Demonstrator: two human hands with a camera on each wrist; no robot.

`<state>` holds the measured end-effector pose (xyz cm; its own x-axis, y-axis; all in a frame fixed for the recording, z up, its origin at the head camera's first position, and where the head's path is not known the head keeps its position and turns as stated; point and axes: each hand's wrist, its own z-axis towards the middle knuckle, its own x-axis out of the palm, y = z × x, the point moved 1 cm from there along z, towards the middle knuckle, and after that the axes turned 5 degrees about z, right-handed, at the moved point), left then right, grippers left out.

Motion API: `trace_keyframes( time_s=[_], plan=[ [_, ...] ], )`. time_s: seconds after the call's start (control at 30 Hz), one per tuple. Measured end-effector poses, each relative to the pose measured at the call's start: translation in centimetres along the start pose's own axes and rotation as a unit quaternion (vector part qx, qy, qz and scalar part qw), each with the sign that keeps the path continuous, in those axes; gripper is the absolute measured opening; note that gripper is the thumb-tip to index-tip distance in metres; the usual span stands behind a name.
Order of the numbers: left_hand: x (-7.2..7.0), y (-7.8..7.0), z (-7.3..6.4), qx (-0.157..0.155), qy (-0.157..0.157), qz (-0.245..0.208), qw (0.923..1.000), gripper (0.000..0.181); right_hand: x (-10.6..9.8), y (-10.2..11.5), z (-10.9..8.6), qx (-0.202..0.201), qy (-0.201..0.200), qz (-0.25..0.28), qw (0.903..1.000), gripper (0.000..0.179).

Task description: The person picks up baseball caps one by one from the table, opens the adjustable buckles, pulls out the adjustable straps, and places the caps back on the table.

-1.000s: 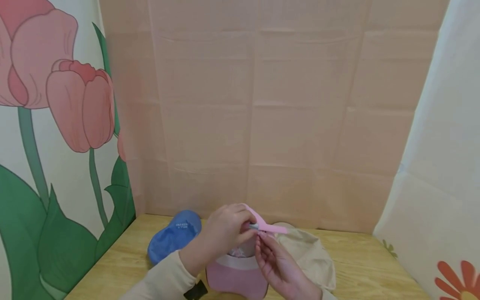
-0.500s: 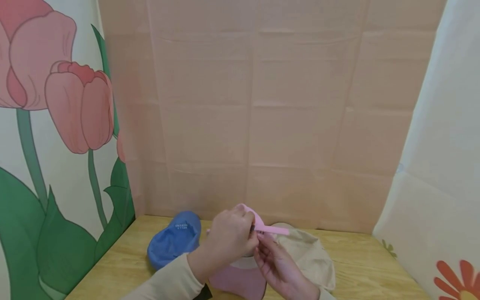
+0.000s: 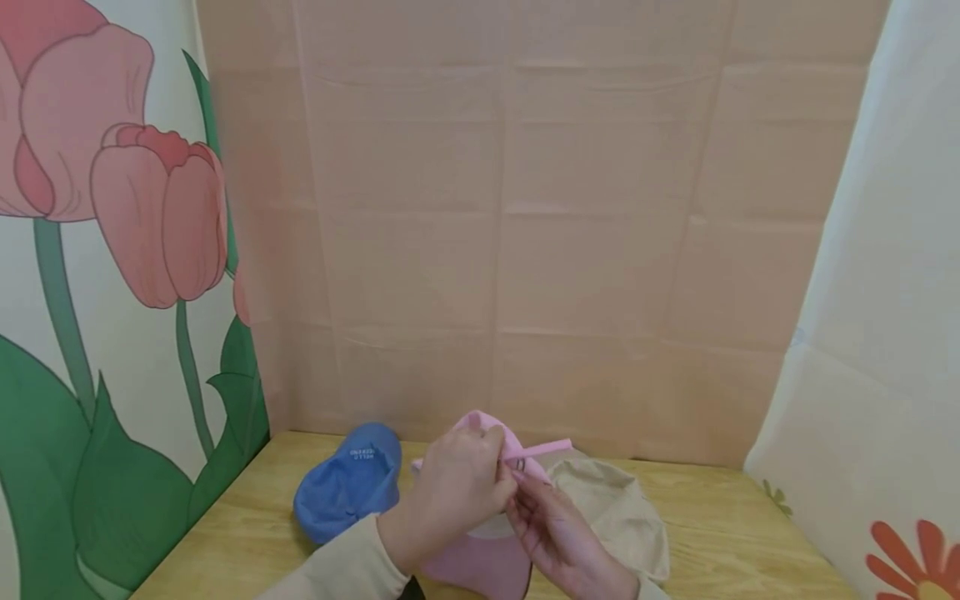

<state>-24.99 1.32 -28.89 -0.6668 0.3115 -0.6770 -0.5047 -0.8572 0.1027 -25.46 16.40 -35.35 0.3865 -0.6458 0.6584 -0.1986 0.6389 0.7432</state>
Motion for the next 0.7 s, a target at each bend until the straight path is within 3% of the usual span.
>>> trace_keyframes(
  time_s=[0.1, 0.23, 0.37, 0.57, 0.6, 0.7],
  plan=[
    [-0.3, 0.1, 0.1, -0.034, 0.053, -0.058, 0.9964, 0.023, 0.0, 0.0, 0.0, 0.0, 0.008, 0.003, 1.0, 0.026],
    [-0.3, 0.6, 0.1, -0.061, 0.08, -0.12, 0.9876, 0.026, -0.1, 0.0, 0.0, -0.005, 0.023, 0.005, 0.9997, 0.027],
    [-0.1, 1.3, 0.2, -0.07, 0.087, -0.165, 0.9799, 0.023, 0.0, -0.1, 0.1, -0.01, 0.016, 0.0, 0.9998, 0.025],
    [-0.5, 3.8, 0.5, -0.133, 0.045, -0.209, 0.9679, 0.022, -0.6, 0.1, -0.4, -0.02, -0.043, 0.004, 0.9988, 0.022],
    [-0.5, 4.1, 0.6, -0.132, 0.042, -0.215, 0.9668, 0.021, -0.7, 0.1, -0.6, -0.022, -0.045, 0.005, 0.9987, 0.022],
    [-0.3, 4.2, 0.5, -0.1, 0.07, -0.284, 0.9511, 0.014, -0.8, 0.2, -0.6, -0.023, -0.021, 0.006, 0.9995, 0.023]
  ],
)
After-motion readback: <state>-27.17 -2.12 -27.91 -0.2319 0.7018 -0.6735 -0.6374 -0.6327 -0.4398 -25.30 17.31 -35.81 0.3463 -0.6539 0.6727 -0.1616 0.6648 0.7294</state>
